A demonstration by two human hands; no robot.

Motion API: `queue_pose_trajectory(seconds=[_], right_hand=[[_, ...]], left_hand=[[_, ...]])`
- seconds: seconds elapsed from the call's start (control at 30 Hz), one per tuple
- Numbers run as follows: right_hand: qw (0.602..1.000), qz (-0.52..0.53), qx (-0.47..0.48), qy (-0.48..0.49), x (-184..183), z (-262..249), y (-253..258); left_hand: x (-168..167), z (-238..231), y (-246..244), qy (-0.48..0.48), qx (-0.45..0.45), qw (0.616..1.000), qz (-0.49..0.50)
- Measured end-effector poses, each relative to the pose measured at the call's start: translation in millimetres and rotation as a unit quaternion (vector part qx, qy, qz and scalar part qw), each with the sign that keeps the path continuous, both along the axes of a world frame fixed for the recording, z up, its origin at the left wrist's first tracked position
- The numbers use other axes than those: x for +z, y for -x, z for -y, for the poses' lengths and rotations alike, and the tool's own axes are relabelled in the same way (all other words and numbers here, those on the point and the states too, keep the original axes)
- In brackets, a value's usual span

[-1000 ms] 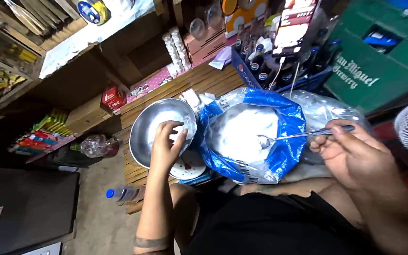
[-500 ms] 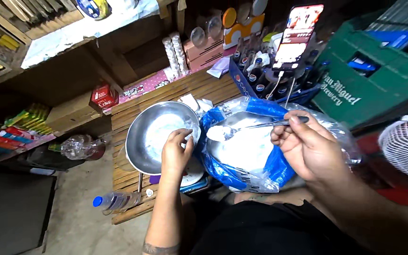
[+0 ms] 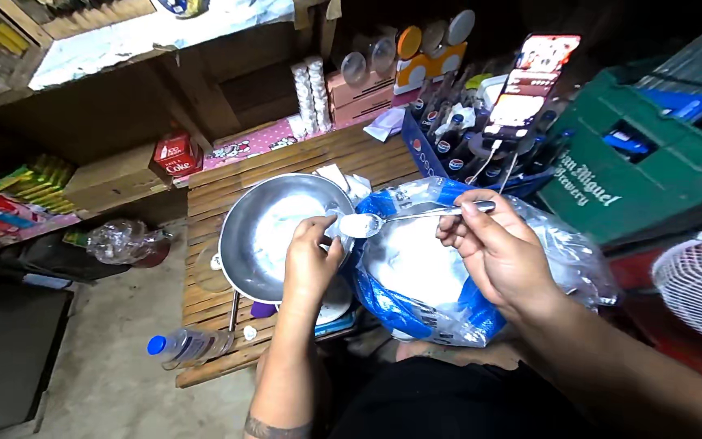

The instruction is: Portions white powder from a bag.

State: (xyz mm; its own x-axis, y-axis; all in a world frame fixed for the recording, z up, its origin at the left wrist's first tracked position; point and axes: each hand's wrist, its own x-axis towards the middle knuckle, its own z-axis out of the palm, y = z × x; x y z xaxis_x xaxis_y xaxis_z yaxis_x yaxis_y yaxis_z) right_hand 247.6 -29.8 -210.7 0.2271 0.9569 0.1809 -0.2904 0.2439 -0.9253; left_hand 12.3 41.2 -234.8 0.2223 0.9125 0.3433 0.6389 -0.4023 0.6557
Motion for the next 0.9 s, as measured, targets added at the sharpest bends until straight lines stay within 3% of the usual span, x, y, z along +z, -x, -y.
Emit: queue_pose_trajectory(seconds=[0.6,0.9], right_hand=[[0.999,0.045,-0.001,-0.015,-9.3,-8.0,2.3],[0.985,0.166,0.030,-0.022,3.6,-15.4,4.8]], left_hand=[[-2.0,-0.7,-6.3,0.015,0.003,1.000,-0.015],[3.3,3.3,-4.2,0.005,-0.009,1.000,-0.011]])
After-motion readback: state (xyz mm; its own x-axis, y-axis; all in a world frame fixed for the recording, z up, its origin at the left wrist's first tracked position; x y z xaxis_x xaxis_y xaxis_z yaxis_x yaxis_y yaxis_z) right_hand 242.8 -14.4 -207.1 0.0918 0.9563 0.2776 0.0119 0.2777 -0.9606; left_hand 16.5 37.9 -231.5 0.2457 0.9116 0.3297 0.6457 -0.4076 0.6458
